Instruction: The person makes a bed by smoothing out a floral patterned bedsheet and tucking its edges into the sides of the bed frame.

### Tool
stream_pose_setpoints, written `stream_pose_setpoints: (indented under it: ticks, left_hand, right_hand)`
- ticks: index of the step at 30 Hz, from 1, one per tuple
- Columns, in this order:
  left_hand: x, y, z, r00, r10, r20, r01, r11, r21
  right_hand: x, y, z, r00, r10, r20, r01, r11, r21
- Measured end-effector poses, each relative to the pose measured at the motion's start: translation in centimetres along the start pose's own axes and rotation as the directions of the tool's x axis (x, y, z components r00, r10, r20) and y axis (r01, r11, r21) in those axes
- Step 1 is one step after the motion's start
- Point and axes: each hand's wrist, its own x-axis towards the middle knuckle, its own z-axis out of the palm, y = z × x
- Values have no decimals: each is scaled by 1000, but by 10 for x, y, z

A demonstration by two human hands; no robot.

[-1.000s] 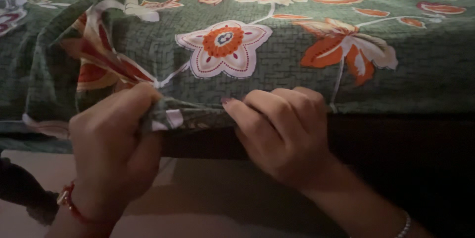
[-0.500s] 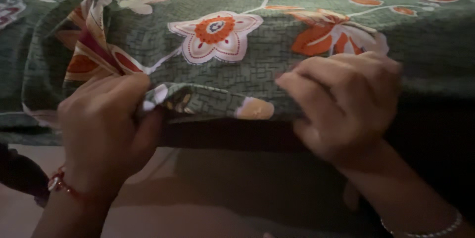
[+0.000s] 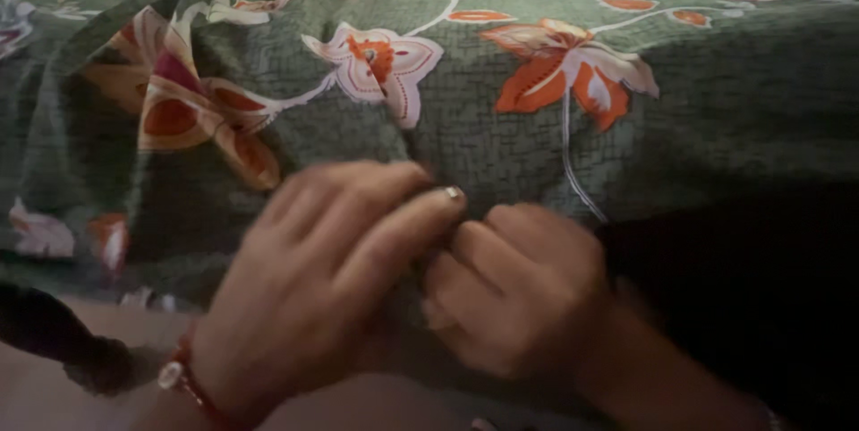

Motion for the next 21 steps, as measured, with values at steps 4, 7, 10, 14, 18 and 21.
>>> stream_pose_setpoints:
  ticks: [4, 7, 10, 14, 18, 21]
  left_hand:
    - [-10, 1, 2, 991, -90, 94, 91, 996, -8]
    - [-16, -2, 10, 965, -229, 131, 224, 973, 53]
    - [-10, -8, 17, 930, -318, 186, 315, 948, 47]
    - [5, -8, 23, 844, -417, 337, 412, 907, 90]
    - [19, 6, 31, 816, -369, 445, 374, 924, 79]
    - [26, 19, 39, 684, -432, 588, 393, 897, 202]
  right_hand:
    - [-7, 4, -6, 996, -82, -29, 78, 991, -110]
    - [-19, 25, -16, 998, -54, -21, 47, 969, -241]
    - [-37, 52, -33, 1000, 0, 10, 4, 917, -400]
    - [-56, 72, -53, 994, 107, -31, -106, 824, -557]
    - [-66, 60, -49, 985, 171, -37, -170, 891, -421]
    - [-72, 55, -47, 966, 258, -1, -249, 930, -272]
